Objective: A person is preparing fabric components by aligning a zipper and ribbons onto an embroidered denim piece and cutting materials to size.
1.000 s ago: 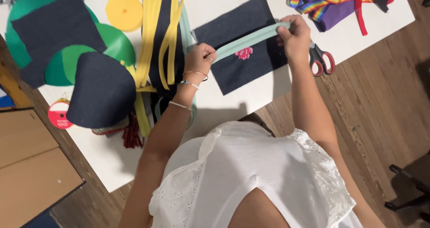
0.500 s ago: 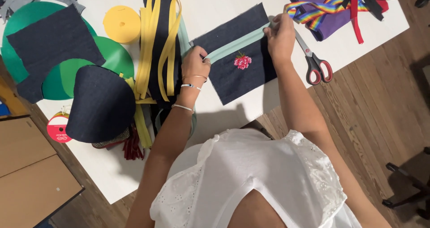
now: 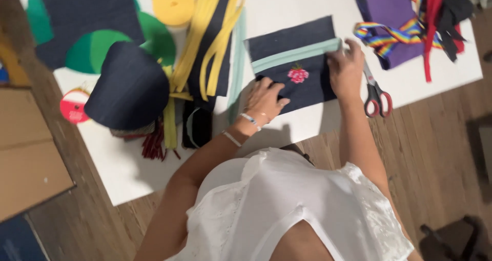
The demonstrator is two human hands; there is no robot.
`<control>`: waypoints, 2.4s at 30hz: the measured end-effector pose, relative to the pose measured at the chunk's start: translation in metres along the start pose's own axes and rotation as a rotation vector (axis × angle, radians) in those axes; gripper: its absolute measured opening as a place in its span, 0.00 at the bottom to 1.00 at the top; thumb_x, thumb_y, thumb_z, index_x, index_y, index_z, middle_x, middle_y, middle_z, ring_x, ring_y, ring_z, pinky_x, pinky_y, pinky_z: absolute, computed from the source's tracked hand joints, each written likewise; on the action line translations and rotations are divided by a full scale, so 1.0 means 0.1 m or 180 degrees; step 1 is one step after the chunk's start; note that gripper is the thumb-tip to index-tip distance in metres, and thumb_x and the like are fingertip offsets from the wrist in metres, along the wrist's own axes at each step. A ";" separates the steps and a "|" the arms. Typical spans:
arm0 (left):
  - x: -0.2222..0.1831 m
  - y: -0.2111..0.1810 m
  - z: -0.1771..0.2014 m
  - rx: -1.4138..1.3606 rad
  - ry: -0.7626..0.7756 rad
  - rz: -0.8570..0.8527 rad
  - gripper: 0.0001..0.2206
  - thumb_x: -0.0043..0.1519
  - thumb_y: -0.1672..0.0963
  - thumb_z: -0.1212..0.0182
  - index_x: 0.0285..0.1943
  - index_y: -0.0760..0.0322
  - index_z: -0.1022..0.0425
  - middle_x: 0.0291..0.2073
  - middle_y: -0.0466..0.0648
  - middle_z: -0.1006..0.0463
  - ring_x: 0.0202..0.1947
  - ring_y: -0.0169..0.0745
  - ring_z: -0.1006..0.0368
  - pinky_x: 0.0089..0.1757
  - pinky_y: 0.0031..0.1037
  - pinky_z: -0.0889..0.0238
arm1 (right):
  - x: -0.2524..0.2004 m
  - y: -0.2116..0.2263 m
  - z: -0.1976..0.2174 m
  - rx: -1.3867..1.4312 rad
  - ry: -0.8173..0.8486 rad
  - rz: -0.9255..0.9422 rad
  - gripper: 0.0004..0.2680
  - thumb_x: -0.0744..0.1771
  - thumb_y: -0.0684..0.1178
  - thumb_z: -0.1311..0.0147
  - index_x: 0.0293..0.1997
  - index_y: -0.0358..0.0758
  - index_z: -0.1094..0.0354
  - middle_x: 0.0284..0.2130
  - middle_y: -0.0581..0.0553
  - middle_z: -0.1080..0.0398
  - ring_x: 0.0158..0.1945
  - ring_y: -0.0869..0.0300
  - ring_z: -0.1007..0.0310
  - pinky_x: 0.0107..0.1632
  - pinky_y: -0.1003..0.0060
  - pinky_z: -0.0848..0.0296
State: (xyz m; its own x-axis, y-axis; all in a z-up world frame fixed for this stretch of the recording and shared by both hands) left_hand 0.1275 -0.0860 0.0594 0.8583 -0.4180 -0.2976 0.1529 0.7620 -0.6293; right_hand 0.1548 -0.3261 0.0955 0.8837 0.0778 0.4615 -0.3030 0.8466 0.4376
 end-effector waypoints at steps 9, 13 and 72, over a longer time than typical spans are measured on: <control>0.54 -0.03 -0.06 0.0875 -0.0101 -0.0133 0.30 0.71 0.54 0.43 0.81 0.55 0.51 0.81 0.46 0.57 0.80 0.53 0.66 0.69 0.64 0.79 | -1.26 0.51 0.12 -0.1133 0.0234 0.0130 0.12 0.72 0.58 0.44 0.43 0.41 0.22 0.55 0.37 0.34 0.59 0.38 0.35 0.64 0.43 0.41; 0.26 -0.02 -0.26 0.0395 -0.0310 -0.0330 0.30 0.71 0.54 0.43 0.81 0.50 0.52 0.80 0.45 0.53 0.81 0.53 0.67 0.71 0.61 0.73 | -1.43 0.66 -0.01 -0.0500 0.0160 -0.0092 0.18 0.71 0.61 0.47 0.59 0.37 0.28 0.55 0.37 0.35 0.62 0.38 0.38 0.63 0.43 0.42; -1.87 2.64 2.49 0.0506 -0.3548 0.0639 0.18 0.56 0.67 0.57 0.48 0.59 0.28 0.31 0.50 0.20 0.30 0.48 0.25 0.29 0.40 0.35 | -1.79 1.23 0.07 0.0144 0.1073 -0.0349 0.19 0.73 0.61 0.55 0.71 0.46 0.38 0.72 0.41 0.44 0.76 0.42 0.50 0.69 0.29 0.57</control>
State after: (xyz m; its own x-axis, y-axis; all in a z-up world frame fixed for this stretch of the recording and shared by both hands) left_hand 0.1294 0.3169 0.1274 0.8190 0.3293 0.4698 -0.0441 0.8525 -0.5208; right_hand -0.0431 -0.2397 0.0717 0.9776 0.1636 0.1326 -0.2087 0.8360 0.5075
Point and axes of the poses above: each hand's wrist, its own x-axis towards the middle knuckle, its own z-axis out of the back of the hand, y = z × x, the point moved 6 cm from there along x, towards the middle knuckle
